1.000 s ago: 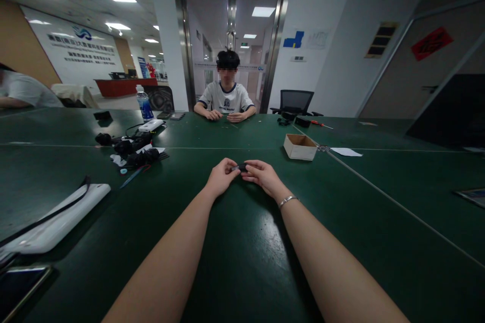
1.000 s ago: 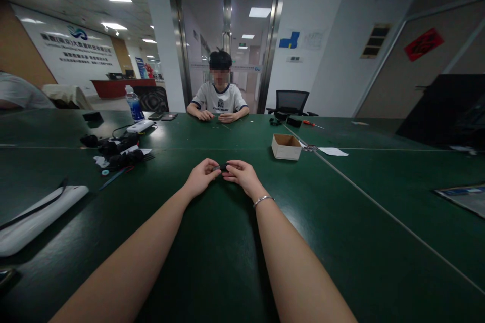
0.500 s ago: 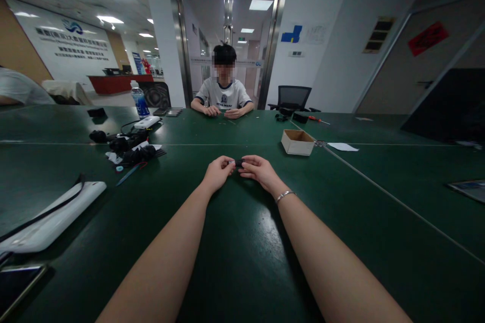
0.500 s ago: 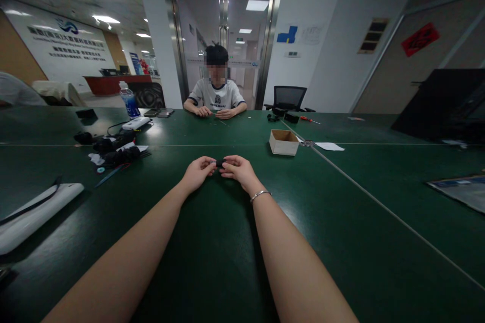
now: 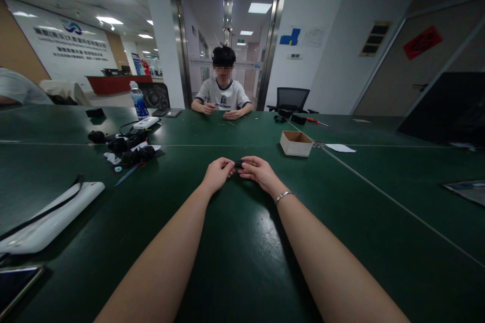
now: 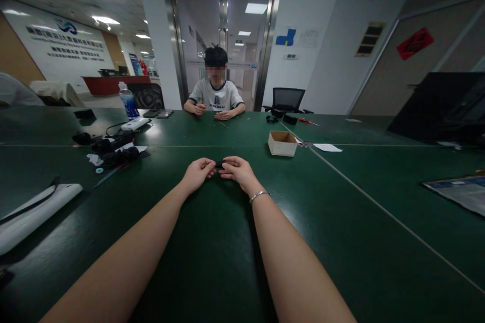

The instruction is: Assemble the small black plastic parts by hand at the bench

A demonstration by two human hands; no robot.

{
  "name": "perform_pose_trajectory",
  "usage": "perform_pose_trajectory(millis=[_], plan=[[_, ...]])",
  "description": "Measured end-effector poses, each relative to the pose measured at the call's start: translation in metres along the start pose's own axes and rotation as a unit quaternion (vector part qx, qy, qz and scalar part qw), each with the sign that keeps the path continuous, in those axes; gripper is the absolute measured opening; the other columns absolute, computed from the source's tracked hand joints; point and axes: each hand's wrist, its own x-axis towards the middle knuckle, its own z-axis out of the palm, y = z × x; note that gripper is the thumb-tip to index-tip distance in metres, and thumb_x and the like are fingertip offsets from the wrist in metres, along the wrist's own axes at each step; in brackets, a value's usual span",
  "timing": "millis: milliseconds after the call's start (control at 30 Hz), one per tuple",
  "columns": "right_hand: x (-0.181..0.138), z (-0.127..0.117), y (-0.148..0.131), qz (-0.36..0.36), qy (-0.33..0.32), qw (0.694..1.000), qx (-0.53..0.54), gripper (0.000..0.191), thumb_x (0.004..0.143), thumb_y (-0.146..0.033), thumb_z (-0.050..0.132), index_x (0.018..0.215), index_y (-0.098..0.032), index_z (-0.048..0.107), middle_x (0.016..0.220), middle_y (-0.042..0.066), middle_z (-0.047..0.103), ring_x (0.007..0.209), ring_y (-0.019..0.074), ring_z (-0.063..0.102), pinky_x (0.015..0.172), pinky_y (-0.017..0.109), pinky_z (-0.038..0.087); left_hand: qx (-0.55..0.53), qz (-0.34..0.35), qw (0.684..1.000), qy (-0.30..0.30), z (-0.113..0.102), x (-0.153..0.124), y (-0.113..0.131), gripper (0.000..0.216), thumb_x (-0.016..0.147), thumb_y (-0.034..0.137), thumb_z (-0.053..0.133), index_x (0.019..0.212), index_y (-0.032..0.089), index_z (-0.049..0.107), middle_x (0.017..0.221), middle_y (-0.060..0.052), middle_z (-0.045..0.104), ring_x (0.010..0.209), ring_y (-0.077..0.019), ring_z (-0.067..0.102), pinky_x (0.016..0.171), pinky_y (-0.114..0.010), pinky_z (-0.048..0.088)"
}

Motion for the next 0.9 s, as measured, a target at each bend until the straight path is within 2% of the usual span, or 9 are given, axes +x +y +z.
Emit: perform_pose_trajectory(millis=[367,900], plan=[[0.0004,0.0004,-0.001,-0.001,-0.007,1.0,0.007,0.017,0.079,-0.005,0.067,0.093,-0.014,0.061,0.083,0.005,0.067,0.069,0.0164,0.069,0.062,0.025,0.06,0.04,-0.005,0.999,0.002,-0.0003,0.0013,-0.0005,0.019,0.085,0.03,0.054,0.084,0.013,0.062,0.071,-0.005,0.065,0.062,-0.0122,0.058,0.057,-0.023,0.045],[-0.0026,0.0009,-0.0037,-0.003,-0.016,1.0,0.014,0.02,0.078,-0.004,0.067,0.093,-0.015,0.061,0.084,0.005,0.067,0.069,0.0163,0.069,0.063,0.026,0.06,0.082,0.009,0.997,0.006,-0.0006,0.0028,-0.0046,0.038,0.086,0.047,0.048,0.078,0.013,0.062,0.066,-0.006,0.064,0.054,-0.0119,0.056,0.05,-0.021,0.043]])
